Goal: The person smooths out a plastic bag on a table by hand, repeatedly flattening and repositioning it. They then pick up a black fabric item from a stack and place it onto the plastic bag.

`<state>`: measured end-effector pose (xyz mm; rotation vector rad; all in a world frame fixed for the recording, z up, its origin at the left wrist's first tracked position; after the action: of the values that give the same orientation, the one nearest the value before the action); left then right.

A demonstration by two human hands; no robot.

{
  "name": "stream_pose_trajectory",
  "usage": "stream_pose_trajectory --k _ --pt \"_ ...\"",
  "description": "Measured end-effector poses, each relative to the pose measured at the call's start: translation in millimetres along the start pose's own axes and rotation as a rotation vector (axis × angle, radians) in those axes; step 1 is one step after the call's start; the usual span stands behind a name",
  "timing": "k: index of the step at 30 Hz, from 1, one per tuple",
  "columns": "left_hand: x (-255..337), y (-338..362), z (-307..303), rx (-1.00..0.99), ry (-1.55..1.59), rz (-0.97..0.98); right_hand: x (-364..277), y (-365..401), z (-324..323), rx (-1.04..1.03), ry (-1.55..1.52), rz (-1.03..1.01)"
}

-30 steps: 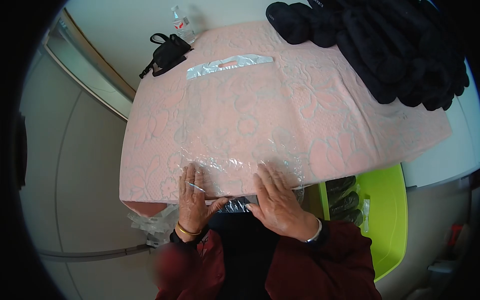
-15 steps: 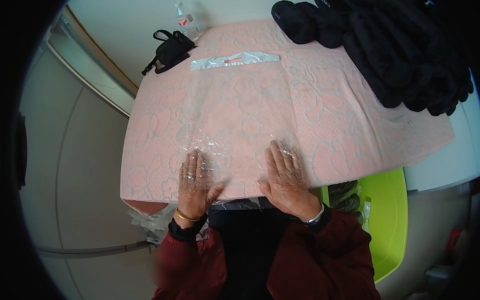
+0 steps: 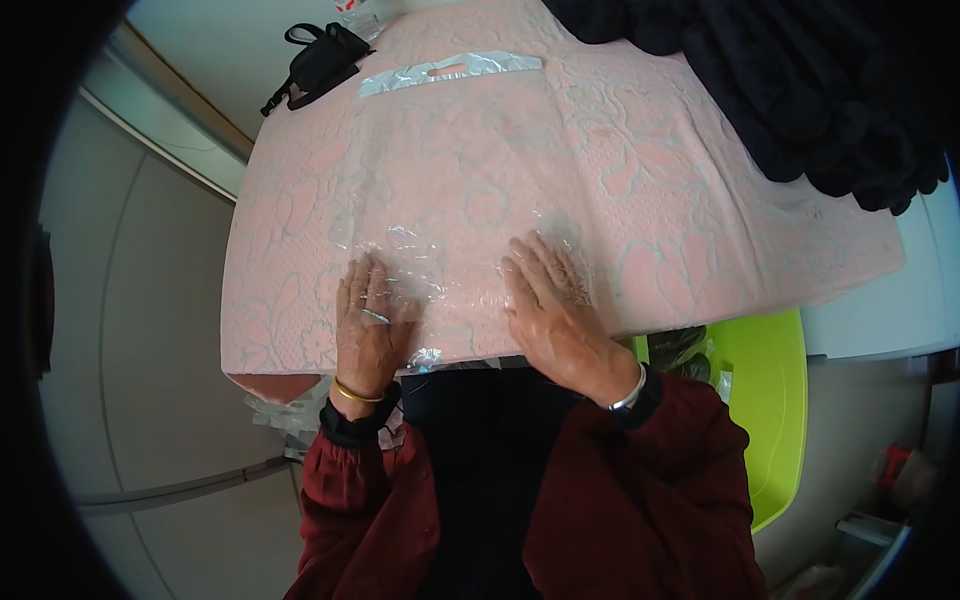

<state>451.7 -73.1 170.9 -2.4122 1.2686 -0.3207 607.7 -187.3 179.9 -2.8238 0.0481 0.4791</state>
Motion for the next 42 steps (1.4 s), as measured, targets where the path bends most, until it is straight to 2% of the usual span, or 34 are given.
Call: stream_pose_trajectory --k 2,3,5,7,8,11,13,20,23,25,27,31,36,40,42 --pt "17.3 4.0 -4.2 -0.058 -0.009 0.107 -23.0 15.2 1.1 -0.015 -0.155 -0.073" --pt "28.1 6.5 -10.3 -0.064 -0.014 0.102 -32.2 20.3 2.2 -0.024 -0.233 -0.111" --pt "69.4 16.3 -17.5 -0.139 0.365 0.204 -35.8 27.3 4.6 -0.030 -0.190 -0.115" --pt "71.7 24.2 -14.5 -0.136 0.309 0.181 -34.4 33.1 5.3 -0.024 -0.089 -0.121" --pt "70.4 28.1 -12.9 -0.126 0.256 0.169 -29.8 36.2 6.4 -0.027 -0.097 -0.129" --pt "49.3 41.3 -7.2 -0.118 0.100 0.131 -10.1 45.5 6.1 0.039 0.175 -0.172" --pt "23.7 50.8 -3.5 -0.121 -0.092 0.088 -8.6 46.2 5.2 0.036 0.136 -0.174" --pt "-0.6 69.6 -11.4 -0.012 -0.076 0.110 -6.3 49.8 -3.7 0.090 0.045 -0.169" --pt "7.5 70.2 -24.1 0.049 0.008 0.156 -6.6 54.4 -13.7 0.187 -0.170 -0.251" --pt "14.5 72.3 -41.9 0.121 0.178 0.196 -11.0 62.5 -18.9 0.223 -0.176 -0.284" --pt "14.8 73.5 -46.6 0.129 0.166 0.184 -17.3 69.5 -29.3 0.302 -0.190 -0.367" --pt "6.7 74.8 -57.5 0.123 0.138 0.185 -4.3 70.7 -36.3 0.341 -0.182 -0.334" --pt "-3.8 77.9 -59.5 0.082 0.136 0.194 -9.3 81.3 -44.7 0.284 -0.151 -0.297" --pt "-9.4 85.5 -56.5 0.074 0.084 0.185 -12.7 91.2 -50.9 0.272 -0.284 -0.317" --pt "-10.3 85.7 -60.6 0.073 0.054 0.177 -5.3 98.4 -69.7 0.241 -0.493 -0.309"
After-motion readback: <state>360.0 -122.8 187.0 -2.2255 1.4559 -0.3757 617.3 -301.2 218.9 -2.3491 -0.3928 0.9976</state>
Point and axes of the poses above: each hand's wrist, its own y-axis away from the middle knuckle, its own z-axis out of the palm, x = y × z, the point moved 10 cm from there along -y, towards the middle knuckle, and after that the axes turned 7 degrees about -y, right-handed, at the moved point
